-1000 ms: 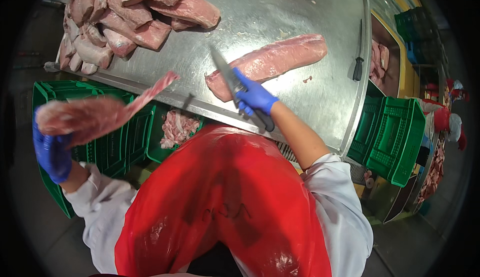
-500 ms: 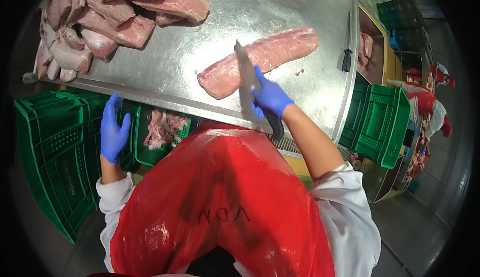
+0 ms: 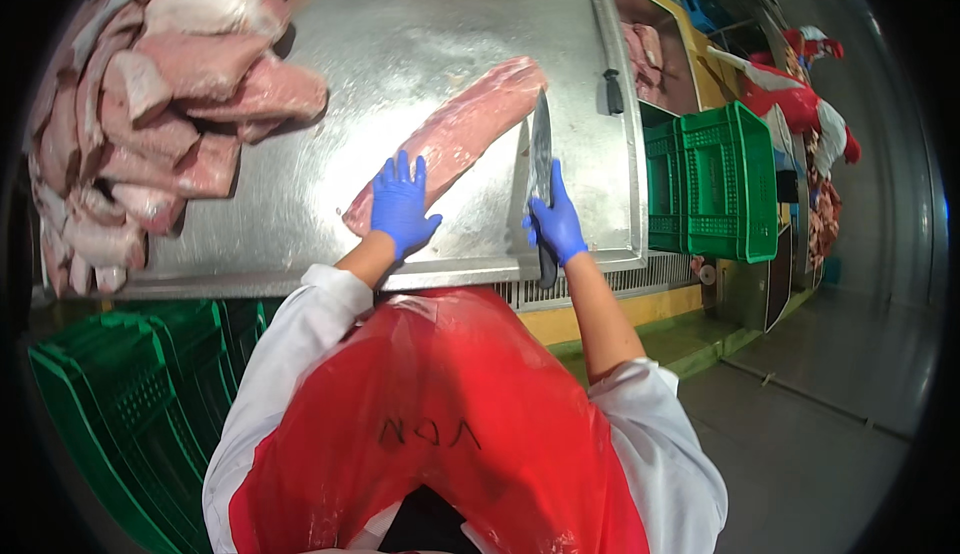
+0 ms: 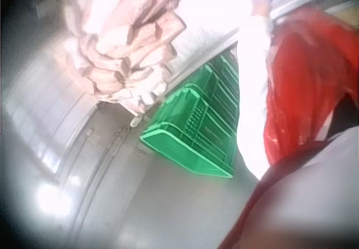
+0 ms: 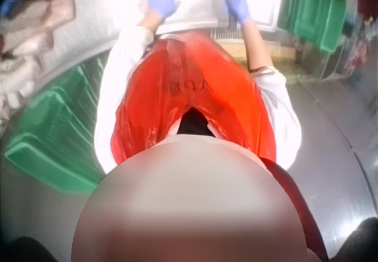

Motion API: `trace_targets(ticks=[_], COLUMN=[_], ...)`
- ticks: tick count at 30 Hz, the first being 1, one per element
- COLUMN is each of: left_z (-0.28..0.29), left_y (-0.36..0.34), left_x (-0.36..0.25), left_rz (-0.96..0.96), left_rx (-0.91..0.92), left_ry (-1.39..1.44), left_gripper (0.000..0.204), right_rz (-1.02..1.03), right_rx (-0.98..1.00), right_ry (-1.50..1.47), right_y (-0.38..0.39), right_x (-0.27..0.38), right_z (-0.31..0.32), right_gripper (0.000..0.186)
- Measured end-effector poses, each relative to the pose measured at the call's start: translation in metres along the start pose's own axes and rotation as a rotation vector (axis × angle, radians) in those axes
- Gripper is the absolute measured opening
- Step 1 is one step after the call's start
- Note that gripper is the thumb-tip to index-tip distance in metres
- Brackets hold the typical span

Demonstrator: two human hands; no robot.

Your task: The person uses a knife to trim fat and connective tissue from large cuts of raw meat on a stainless steel table. They repeatedly reposition the meat, slice off unwanted portions, and place the trimmed pieces into green plastic crates.

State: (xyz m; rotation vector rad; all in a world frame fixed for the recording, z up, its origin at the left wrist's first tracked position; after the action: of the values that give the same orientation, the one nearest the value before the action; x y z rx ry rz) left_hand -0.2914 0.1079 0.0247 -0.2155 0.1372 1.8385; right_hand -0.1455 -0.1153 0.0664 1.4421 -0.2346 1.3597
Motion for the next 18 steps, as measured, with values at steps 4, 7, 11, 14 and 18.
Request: trace_targets(ticks=[4,7,11,14,18], left_z=[-0.007,-0.020,-0.033,-0.055,-0.036], left_y=[-0.087,-0.134,-0.139,-0.122,-0.092], left_x=[-0.012,0.004,0.053,0.030,-0.020], left_rz=[0.069,0.184,0.248,0.277,0.272], left_rx=[0.308,0.360,0.366,0.380,0.064], left_ry=[0.000,0.186,1.008,1.804,2.423], left_gripper=[0.105,0.109,0.083,0.079,0.081], right_rz=[-0.065,-0.014,0.021,-0.047,-0.113], right_rx=[-0.126,-0.213,-0.246,-0.308,-0.334], right_ry=[-0.042,-0.181,-0.299,-0.378,-0.318], right_y=[0.035,0.061,0.087,0.099,0.106], right_x=[-0.040,-0.064,-0.090,-0.132,-0.167], right_z=[0.041,0.068,0.099,0.124,0.159], right_gripper=[0.085,0.085,0.084,0.084,0.081])
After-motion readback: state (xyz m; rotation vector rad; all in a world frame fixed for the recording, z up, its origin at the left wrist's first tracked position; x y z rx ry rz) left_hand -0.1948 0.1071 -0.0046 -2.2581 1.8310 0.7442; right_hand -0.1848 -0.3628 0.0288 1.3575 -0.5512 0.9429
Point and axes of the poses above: each hand's wrist, its own y-axis away from the middle knuckle, its own z-axis out of the back of the hand, x = y × z, the point moved 5 cm from there along -y, towards the middle knuckle, and after that the axes turned 5 degrees about -z, right-handed, at the moved point
